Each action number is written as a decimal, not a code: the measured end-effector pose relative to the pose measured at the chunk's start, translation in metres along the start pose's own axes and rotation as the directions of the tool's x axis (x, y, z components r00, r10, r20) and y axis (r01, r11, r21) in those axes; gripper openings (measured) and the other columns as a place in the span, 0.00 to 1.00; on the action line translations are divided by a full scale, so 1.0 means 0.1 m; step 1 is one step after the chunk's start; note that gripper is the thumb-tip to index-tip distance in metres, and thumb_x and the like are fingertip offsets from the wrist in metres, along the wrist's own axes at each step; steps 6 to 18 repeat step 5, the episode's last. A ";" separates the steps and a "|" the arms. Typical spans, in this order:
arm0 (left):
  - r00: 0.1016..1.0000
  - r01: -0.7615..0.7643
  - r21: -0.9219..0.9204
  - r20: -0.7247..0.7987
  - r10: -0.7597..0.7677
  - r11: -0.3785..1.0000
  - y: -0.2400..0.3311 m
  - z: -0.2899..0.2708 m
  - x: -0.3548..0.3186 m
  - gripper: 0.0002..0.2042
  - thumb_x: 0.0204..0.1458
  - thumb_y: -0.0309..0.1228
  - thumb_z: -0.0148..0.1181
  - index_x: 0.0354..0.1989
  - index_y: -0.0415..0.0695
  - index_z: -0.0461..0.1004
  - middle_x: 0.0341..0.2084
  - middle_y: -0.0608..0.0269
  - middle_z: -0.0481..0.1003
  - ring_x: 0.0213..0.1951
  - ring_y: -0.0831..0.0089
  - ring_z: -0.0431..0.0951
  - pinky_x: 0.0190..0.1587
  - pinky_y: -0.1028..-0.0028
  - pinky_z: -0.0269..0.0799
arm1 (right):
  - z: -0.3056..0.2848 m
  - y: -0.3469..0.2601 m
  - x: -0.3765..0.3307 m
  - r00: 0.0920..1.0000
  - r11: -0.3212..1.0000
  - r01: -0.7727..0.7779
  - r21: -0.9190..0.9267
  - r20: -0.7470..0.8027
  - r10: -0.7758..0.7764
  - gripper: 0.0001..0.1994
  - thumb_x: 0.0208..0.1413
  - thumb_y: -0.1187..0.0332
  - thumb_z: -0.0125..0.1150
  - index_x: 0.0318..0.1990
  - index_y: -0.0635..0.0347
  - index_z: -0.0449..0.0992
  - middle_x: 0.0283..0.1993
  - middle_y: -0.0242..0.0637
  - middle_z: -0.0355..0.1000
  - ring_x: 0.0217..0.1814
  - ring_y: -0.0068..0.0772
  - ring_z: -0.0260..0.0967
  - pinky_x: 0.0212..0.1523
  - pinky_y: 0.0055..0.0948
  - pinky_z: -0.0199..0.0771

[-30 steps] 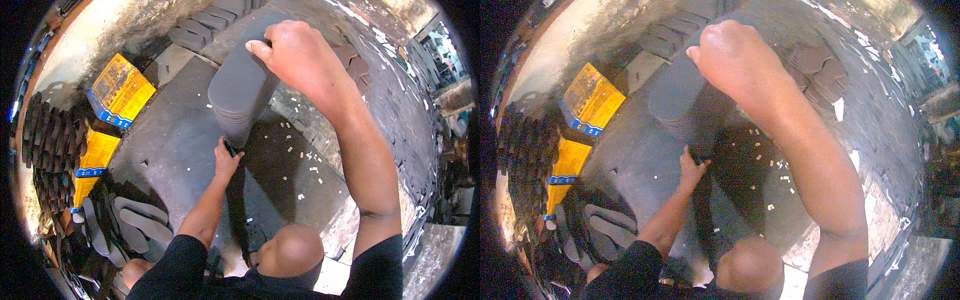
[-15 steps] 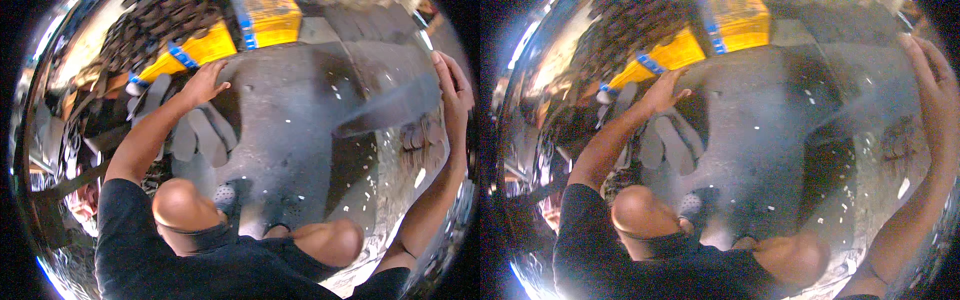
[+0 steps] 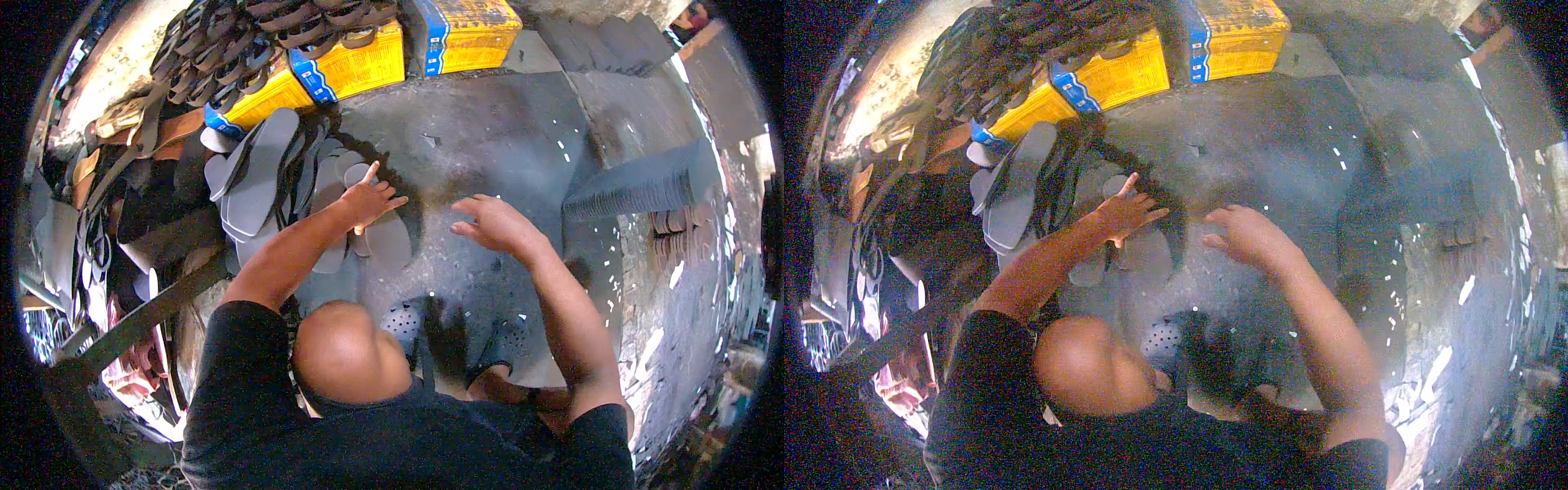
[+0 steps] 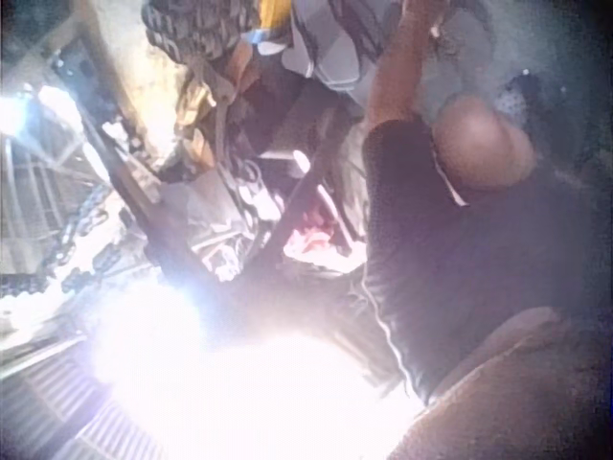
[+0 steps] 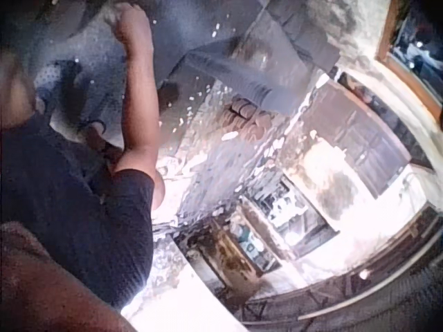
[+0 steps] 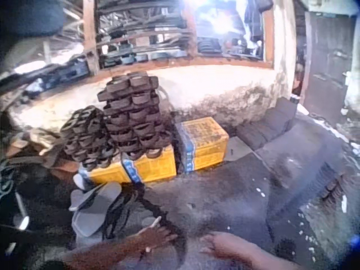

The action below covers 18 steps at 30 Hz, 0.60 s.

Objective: The person uses a hydraulic press to cut rubber slipper shapes from a sheet of rubber material. They repeatedly place the sheet under the press, operate the lever, remove the cut pieces, and stack them on the floor.

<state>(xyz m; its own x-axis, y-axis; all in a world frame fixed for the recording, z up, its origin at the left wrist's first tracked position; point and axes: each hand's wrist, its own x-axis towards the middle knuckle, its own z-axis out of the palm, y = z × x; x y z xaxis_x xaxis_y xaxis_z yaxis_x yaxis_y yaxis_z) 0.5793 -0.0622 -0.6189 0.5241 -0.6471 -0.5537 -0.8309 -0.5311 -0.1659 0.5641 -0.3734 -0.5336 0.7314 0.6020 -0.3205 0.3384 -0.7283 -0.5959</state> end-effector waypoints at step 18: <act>0.925 0.232 -0.464 -0.166 -0.341 0.855 -0.15 -0.33 0.11 0.61 0.34 0.52 0.80 0.78 0.60 0.46 0.58 0.47 0.71 0.64 0.44 0.68 0.64 0.47 0.64 | 0.36 0.31 -0.20 0.892 0.733 -0.273 0.623 -0.120 0.435 0.31 0.58 0.44 0.67 0.61 0.55 0.77 0.66 0.50 0.73 0.68 0.44 0.71 0.70 0.46 0.66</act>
